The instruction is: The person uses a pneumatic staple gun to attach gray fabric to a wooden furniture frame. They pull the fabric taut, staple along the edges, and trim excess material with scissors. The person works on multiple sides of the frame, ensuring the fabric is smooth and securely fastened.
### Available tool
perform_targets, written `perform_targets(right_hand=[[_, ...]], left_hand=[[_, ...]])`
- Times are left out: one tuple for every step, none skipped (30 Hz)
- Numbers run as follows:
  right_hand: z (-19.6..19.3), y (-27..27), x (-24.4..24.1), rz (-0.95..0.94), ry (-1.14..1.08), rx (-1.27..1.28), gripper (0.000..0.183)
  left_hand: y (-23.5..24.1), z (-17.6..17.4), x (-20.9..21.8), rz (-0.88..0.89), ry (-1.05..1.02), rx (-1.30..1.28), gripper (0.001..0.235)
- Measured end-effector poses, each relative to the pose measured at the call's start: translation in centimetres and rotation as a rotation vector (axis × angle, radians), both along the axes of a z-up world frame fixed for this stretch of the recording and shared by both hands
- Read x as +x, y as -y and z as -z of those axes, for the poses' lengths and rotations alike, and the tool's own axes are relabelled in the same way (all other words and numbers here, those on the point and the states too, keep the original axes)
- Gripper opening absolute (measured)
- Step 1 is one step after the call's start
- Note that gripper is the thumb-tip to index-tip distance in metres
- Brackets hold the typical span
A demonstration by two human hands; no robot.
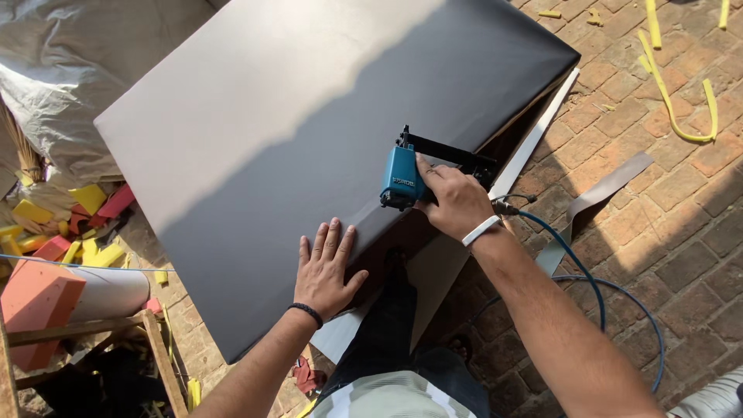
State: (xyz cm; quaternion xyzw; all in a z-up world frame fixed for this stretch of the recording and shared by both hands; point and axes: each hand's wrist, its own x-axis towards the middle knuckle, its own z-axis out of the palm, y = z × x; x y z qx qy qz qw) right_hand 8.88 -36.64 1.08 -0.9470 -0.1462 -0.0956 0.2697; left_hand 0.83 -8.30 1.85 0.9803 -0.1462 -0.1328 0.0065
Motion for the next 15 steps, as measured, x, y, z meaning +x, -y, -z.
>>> perform_targets(right_hand=[[-0.6, -0.8, 1.0, -0.048, -0.026, -0.112, 0.078], [-1.1, -1.7, 1.8, -0.069, -0.007, -0.164, 0.077], [-1.4, -2.7, 2.6, -0.089, 0.014, -0.215, 0.075], [-1.7, -3.5, 3.5, -0.110, 0.036, -0.262, 0.074], [-2.0, -4.0, 4.4, -0.096, 0.003, -0.290, 0.073], [-2.1, -4.8, 4.9, -0.080, -0.036, -0.314, 0.071], [-2.1, -5.5, 5.4, -0.065, -0.073, -0.339, 0.070], [-2.0, -5.7, 5.9, -0.068, -0.064, -0.354, 0.072], [-1.8, -6.0, 6.4, -0.071, -0.054, -0.369, 0.073], [-1.9, -6.0, 6.9, -0.064, -0.044, -0.384, 0.075], [-1.9, -6.0, 7.3, -0.057, -0.081, -0.376, 0.075], [-1.9, -6.1, 7.7, -0.040, -0.119, -0.369, 0.075], [-1.9, -6.1, 7.9, -0.024, -0.156, -0.362, 0.075], [-1.9, -6.0, 7.4, -0.050, -0.077, -0.260, 0.071], [-1.9, -5.6, 6.7, -0.075, 0.002, -0.157, 0.067]], left_hand=[[-0.1, -0.6, -0.6, -0.094, -0.087, 0.052, 0.090], [-0.2, -1.1, -1.0, -0.184, -0.178, 0.100, 0.093], [-0.1, -1.5, -1.2, -0.184, -0.183, 0.087, 0.098], [-0.1, -1.9, -1.0, -0.185, -0.187, 0.079, 0.103], [-0.1, -2.2, -0.6, -0.185, -0.191, 0.070, 0.108], [-0.4, -2.5, -0.4, -0.186, -0.211, 0.064, 0.110], [-0.7, -2.7, -0.2, -0.186, -0.231, 0.058, 0.112], [-0.7, -2.7, 0.0, -0.177, -0.251, 0.052, 0.114], [-0.7, -2.7, 0.1, -0.181, -0.264, 0.052, 0.114], [-0.6, -2.7, 0.5, -0.174, -0.275, 0.052, 0.114], [-0.7, -2.8, 0.8, -0.168, -0.285, 0.052, 0.114], [-0.7, -2.8, 0.8, -0.172, -0.297, 0.046, 0.114], [-0.7, -2.9, 0.7, -0.176, -0.308, 0.041, 0.114], [-0.7, -3.0, 0.7, -0.177, -0.322, 0.034, 0.114], [-0.7, -3.1, 0.7, -0.179, -0.313, 0.030, 0.114]])
